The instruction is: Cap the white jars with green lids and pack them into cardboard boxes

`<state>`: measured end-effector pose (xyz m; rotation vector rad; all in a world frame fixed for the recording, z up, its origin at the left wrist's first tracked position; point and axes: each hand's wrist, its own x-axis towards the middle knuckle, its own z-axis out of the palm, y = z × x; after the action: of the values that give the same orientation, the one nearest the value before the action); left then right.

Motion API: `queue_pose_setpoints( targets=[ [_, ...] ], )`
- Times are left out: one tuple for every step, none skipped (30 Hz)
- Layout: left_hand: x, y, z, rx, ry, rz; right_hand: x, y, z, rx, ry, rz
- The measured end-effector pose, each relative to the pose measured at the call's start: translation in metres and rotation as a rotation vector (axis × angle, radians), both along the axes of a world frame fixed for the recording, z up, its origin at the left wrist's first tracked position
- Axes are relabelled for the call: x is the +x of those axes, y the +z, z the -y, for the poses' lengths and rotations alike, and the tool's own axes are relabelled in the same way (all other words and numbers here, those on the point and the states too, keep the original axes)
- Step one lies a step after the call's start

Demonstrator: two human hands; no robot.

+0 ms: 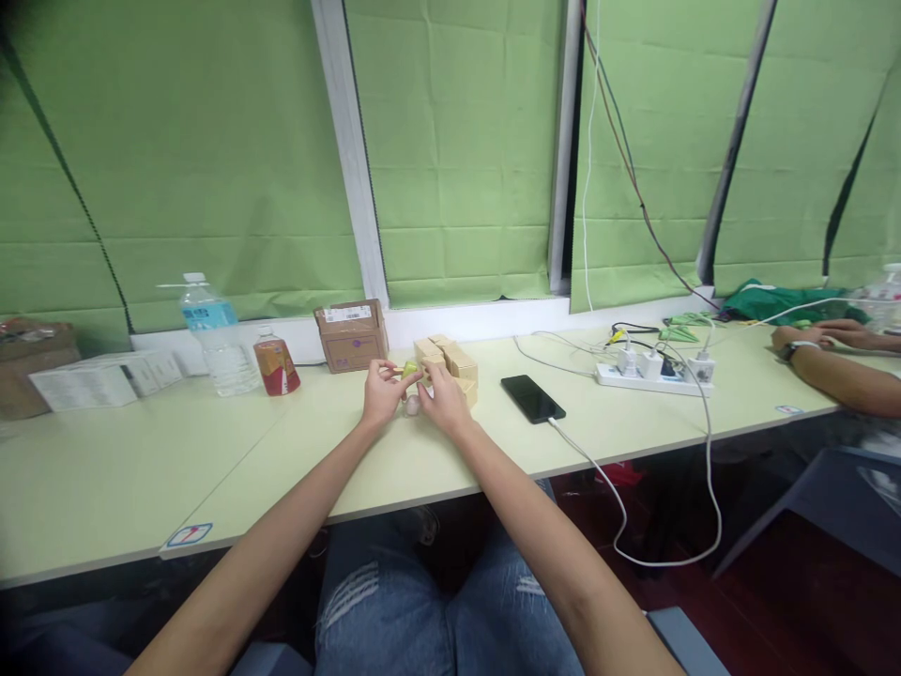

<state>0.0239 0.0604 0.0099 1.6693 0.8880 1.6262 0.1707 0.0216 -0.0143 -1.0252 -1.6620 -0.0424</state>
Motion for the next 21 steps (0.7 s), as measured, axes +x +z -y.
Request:
queue_pose_setpoints(
  targets=[
    [0.001,0.000,0.001,-0.003,-0.016,0.005,0.000,0.000,0.000,0.016,0.016,-0.002],
    [0.002,0.000,0.001,-0.007,-0.034,0.014,0.000,0.001,-0.001,0.033,0.032,-0.004],
    [0.002,0.001,0.002,-0.011,-0.053,0.023,0.000,0.001,-0.001,0.050,0.042,-0.006],
    [0.003,0.001,0.003,-0.018,-0.076,0.034,0.001,0.002,-0.001,0.066,0.046,-0.009],
    [0.004,0.001,0.004,-0.028,-0.103,0.046,0.001,0.002,-0.001,0.077,0.042,-0.010],
    [0.005,0.001,0.006,-0.041,-0.134,0.058,0.001,0.002,-0.001,0.082,0.035,-0.009],
    [0.007,0.001,0.008,-0.055,-0.167,0.065,0.002,0.002,0.000,0.079,0.029,-0.004],
    [0.008,0.002,0.009,-0.068,-0.198,0.066,0.002,0.002,0.000,0.071,0.029,0.003],
    [0.009,0.002,0.011,-0.076,-0.223,0.063,0.003,0.002,-0.001,0.059,0.034,0.009],
    [0.010,0.002,0.013,-0.079,-0.240,0.057,0.003,0.002,-0.001,0.047,0.041,0.009],
    [0.010,0.003,0.014,-0.076,-0.248,0.050,0.003,0.002,-0.001,0.040,0.048,0.005],
    [0.011,0.003,0.014,-0.071,-0.251,0.043,0.004,0.002,-0.002,0.039,0.051,-0.002],
    [0.011,0.004,0.014,-0.062,-0.248,0.040,0.004,0.002,-0.003,0.043,0.051,-0.011],
    [0.011,0.005,0.014,-0.054,-0.245,0.040,0.004,0.001,-0.004,0.050,0.047,-0.018],
    [0.010,0.006,0.013,-0.045,-0.239,0.040,0.005,0.001,-0.005,0.055,0.044,-0.021],
    [0.010,0.006,0.012,-0.036,-0.233,0.041,0.005,0.000,-0.006,0.057,0.040,-0.019],
    [0.009,0.007,0.011,-0.028,-0.227,0.041,0.006,0.000,-0.007,0.055,0.038,-0.014],
    [0.009,0.007,0.010,-0.020,-0.219,0.041,0.006,-0.001,-0.008,0.049,0.037,-0.008],
    [0.009,0.007,0.010,-0.014,-0.212,0.039,0.007,-0.002,-0.009,0.042,0.036,-0.003],
    [0.008,0.006,0.010,-0.009,-0.205,0.036,0.007,-0.003,-0.010,0.038,0.037,-0.001],
    [0.008,0.006,0.010,-0.004,-0.199,0.032,0.007,-0.004,-0.011,0.036,0.037,-0.003]
  ],
)
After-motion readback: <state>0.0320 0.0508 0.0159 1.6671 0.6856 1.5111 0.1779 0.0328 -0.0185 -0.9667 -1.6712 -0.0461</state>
